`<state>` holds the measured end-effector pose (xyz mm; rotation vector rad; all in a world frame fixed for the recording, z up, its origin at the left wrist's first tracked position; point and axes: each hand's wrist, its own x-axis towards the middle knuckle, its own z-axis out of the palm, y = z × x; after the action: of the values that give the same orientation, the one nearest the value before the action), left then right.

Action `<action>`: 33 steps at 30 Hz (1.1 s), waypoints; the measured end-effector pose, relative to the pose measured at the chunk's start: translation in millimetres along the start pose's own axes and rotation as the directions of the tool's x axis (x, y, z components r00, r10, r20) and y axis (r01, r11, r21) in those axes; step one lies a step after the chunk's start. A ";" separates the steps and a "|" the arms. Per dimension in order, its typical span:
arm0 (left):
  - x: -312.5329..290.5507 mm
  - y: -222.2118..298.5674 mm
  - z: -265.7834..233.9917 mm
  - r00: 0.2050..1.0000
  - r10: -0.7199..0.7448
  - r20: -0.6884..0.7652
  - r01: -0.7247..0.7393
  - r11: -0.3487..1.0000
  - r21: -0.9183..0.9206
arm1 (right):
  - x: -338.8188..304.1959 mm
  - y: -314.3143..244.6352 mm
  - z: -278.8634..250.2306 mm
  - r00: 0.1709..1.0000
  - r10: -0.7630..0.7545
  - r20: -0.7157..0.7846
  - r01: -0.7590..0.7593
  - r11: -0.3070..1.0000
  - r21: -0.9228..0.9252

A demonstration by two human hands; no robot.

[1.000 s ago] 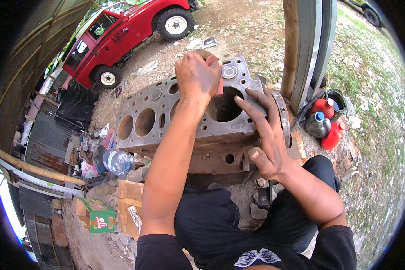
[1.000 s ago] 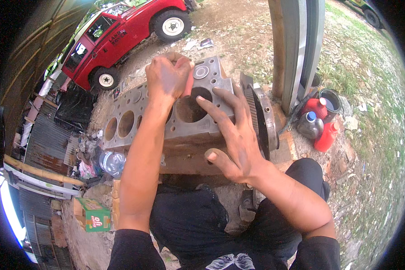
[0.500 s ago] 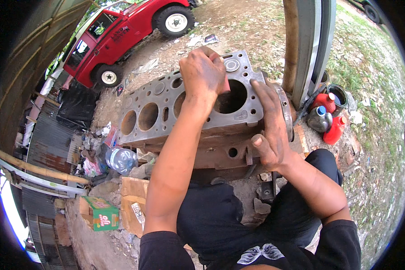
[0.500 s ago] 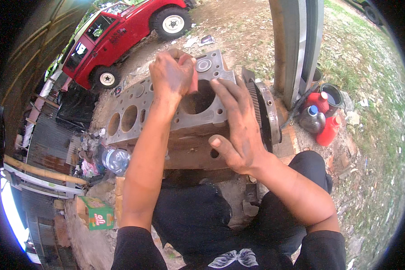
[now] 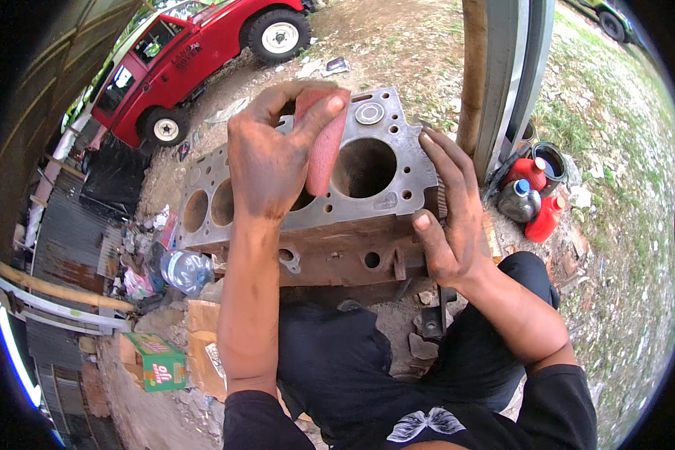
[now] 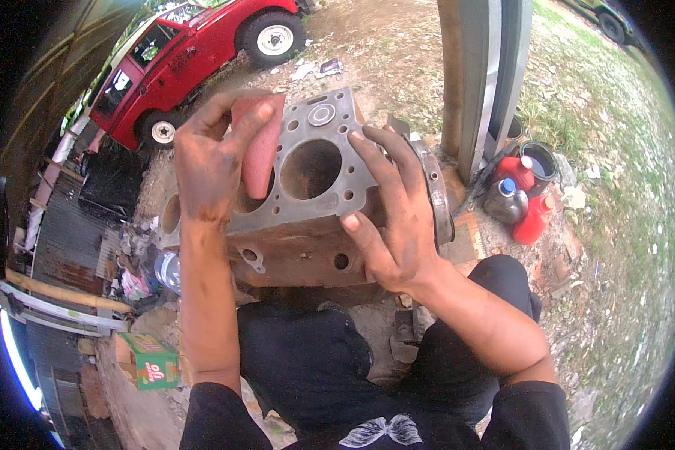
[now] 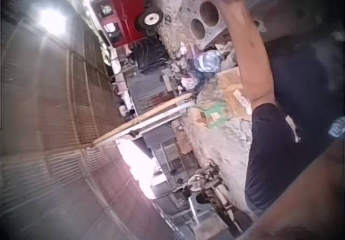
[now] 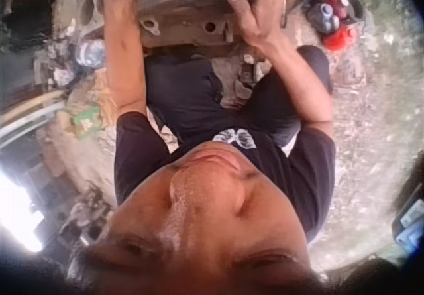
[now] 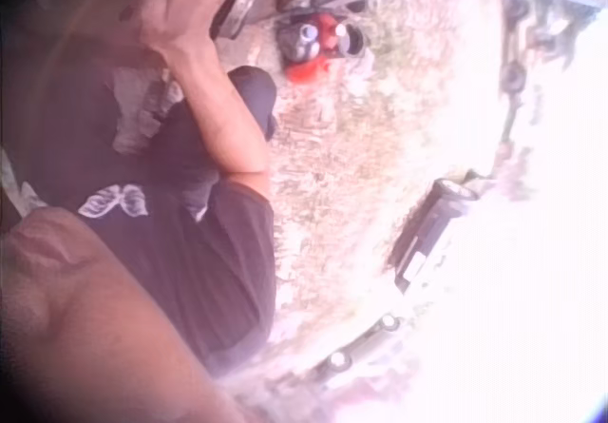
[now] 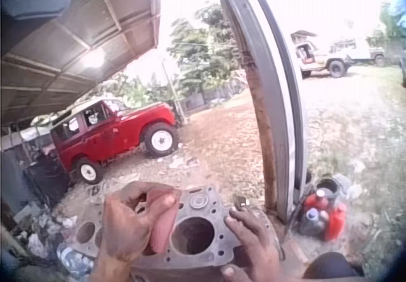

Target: The person sands the top surface of an engine block using a piece of sandpaper. They rub the sandpaper across the flat areas and around the cylinder openings, then fold the sandpaper to access smaller sections.

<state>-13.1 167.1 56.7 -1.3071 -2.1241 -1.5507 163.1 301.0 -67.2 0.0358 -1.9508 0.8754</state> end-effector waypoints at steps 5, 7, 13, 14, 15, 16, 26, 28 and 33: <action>8.2 10.7 9.5 0.978 -0.149 0.143 0.192 0.910 -0.366 | 13.4 1.7 -3.2 0.965 -0.080 -0.248 0.086 0.996 0.013; 8.7 10.6 14.0 0.954 -0.110 0.280 0.231 0.862 -0.450 | 17.3 -1.6 -9.3 0.974 0.037 -0.222 -0.004 0.989 0.148; 6.2 13.9 31.7 0.865 0.099 0.493 0.205 0.826 -0.525 | 34.1 -7.4 -20.1 0.914 0.397 0.083 -0.360 0.699 0.618; 5.6 14.0 34.6 0.865 0.112 0.490 0.183 0.838 -0.515 | 35.4 -8.5 -21.7 0.913 0.395 0.106 -0.372 0.694 0.616; 4.8 15.4 36.4 0.864 0.126 0.487 0.160 0.849 -0.504 | 37.6 -9.5 -23.4 0.911 0.392 0.130 -0.384 0.689 0.615; 4.7 17.6 38.0 0.863 0.140 0.485 0.137 0.860 -0.492 | 39.3 -10.7 -24.9 0.909 0.389 0.151 -0.395 0.684 0.614; -1.2 13.8 39.1 0.962 0.205 0.180 -0.128 0.923 -0.363 | 41.1 -19.4 -32.2 0.880 0.475 0.007 -0.395 0.722 0.568; 1.4 6.6 34.6 0.973 0.164 0.160 -0.100 0.932 -0.347 | 45.2 -13.8 -38.0 0.851 0.518 -0.083 -0.422 0.769 0.480; 6.4 -32.1 24.4 0.995 0.078 0.067 -0.075 0.996 -0.051 | 88.5 11.3 -40.5 1.000 0.005 0.031 -0.002 0.995 -0.101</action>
<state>-33.0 189.3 28.9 -1.4601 -2.0618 -1.5566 142.1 361.7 6.8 -0.0133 -2.0225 0.7813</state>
